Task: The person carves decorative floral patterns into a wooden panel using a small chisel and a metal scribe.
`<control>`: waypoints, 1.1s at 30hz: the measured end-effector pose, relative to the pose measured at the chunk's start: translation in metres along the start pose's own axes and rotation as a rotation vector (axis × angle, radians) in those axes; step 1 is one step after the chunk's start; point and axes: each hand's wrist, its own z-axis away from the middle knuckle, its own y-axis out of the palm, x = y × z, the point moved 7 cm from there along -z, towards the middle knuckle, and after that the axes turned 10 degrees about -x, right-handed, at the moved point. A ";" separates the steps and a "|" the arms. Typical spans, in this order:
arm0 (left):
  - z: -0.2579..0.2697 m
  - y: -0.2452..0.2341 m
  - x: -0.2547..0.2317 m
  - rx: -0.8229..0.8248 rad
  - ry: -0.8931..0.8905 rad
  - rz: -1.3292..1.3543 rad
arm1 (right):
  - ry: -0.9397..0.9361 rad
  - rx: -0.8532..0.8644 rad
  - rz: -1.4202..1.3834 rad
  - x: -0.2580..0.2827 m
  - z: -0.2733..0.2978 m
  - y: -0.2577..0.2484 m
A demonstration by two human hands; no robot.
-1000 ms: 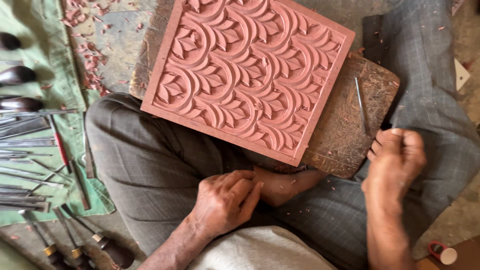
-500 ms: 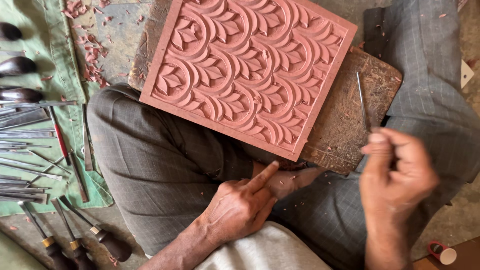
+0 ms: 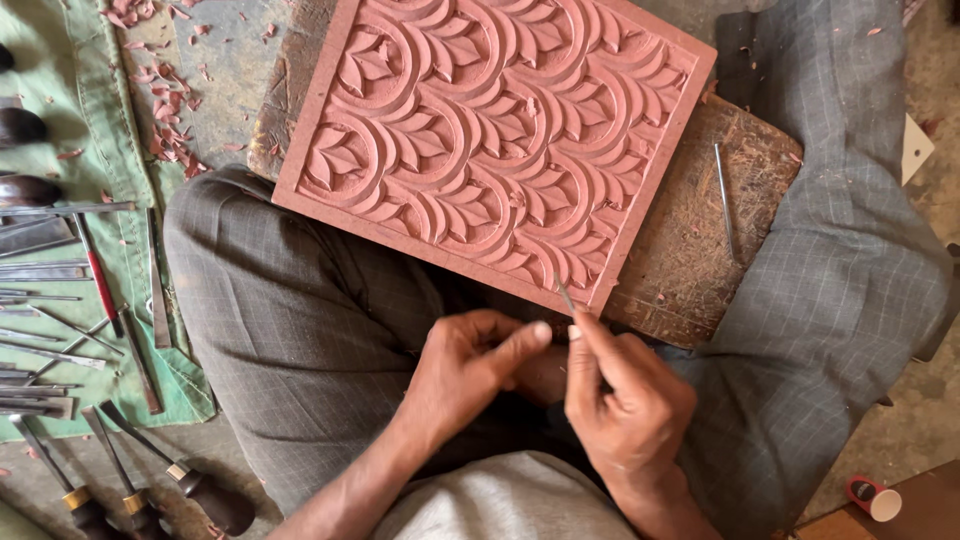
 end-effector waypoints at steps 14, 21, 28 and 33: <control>-0.030 0.011 0.012 -0.067 -0.060 0.312 | -0.054 0.040 0.148 0.011 0.001 0.023; -0.032 0.014 0.014 -0.064 -0.051 0.366 | -0.102 0.014 0.052 0.009 -0.005 0.023; -0.028 0.016 0.015 0.006 0.002 0.330 | -0.131 -0.024 0.059 0.003 -0.005 0.008; -0.026 0.014 0.021 0.037 0.018 0.261 | -0.084 -0.032 0.081 -0.002 -0.002 0.003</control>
